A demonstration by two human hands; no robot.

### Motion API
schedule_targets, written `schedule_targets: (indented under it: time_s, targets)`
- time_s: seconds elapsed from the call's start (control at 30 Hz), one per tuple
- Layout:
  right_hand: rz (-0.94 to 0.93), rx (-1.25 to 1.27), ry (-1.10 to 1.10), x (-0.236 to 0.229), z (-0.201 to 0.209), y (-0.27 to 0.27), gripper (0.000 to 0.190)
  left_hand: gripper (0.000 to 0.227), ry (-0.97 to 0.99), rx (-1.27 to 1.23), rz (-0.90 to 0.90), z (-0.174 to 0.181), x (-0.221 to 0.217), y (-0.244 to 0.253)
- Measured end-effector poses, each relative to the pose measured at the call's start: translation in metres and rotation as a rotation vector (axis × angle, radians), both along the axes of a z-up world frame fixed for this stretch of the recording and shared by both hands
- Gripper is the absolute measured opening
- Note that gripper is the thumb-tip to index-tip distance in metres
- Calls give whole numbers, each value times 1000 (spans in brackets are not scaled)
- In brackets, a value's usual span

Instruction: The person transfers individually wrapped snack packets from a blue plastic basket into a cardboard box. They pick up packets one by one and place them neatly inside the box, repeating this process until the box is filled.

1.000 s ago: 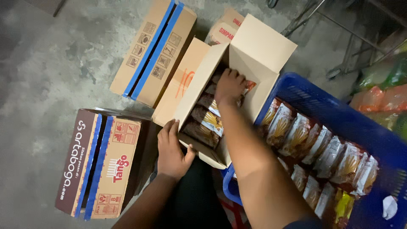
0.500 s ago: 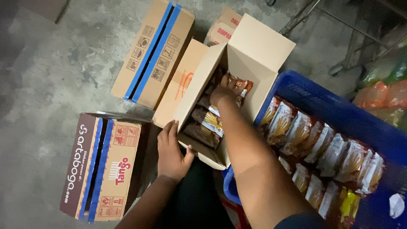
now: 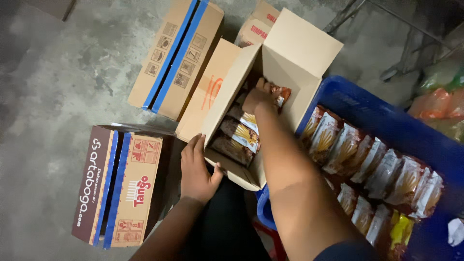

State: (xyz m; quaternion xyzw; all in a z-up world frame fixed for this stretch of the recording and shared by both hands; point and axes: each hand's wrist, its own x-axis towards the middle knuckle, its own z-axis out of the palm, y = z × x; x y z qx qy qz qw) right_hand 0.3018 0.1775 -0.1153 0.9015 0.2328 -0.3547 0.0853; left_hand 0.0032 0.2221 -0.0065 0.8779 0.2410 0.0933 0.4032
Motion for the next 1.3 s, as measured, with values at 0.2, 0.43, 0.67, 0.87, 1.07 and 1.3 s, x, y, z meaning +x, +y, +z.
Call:
schedule_targets:
  time_s: [0.2,0.43,0.67,0.87,1.07,1.3]
  targets:
    - [-122,259,-100,13,4,-4,54,79,-15,38,7,-10,0,2]
    - [28,68,15,15,26,-8,81,73,-1,-4,7,3,2,1]
    - [-66,117,39,34,10,-13,91,73,5,-25,5,6,2,3]
    - [-115,127,38,36,12,-12,81,76,31,-21,3,2,0,3]
    - [-46,-92,28,1,30,-5,74,74,17,-35,-4,1,-1,3]
    - [-390,219,-1093,-47,-1,6,51,75,20,-4,-9,-3,1,3]
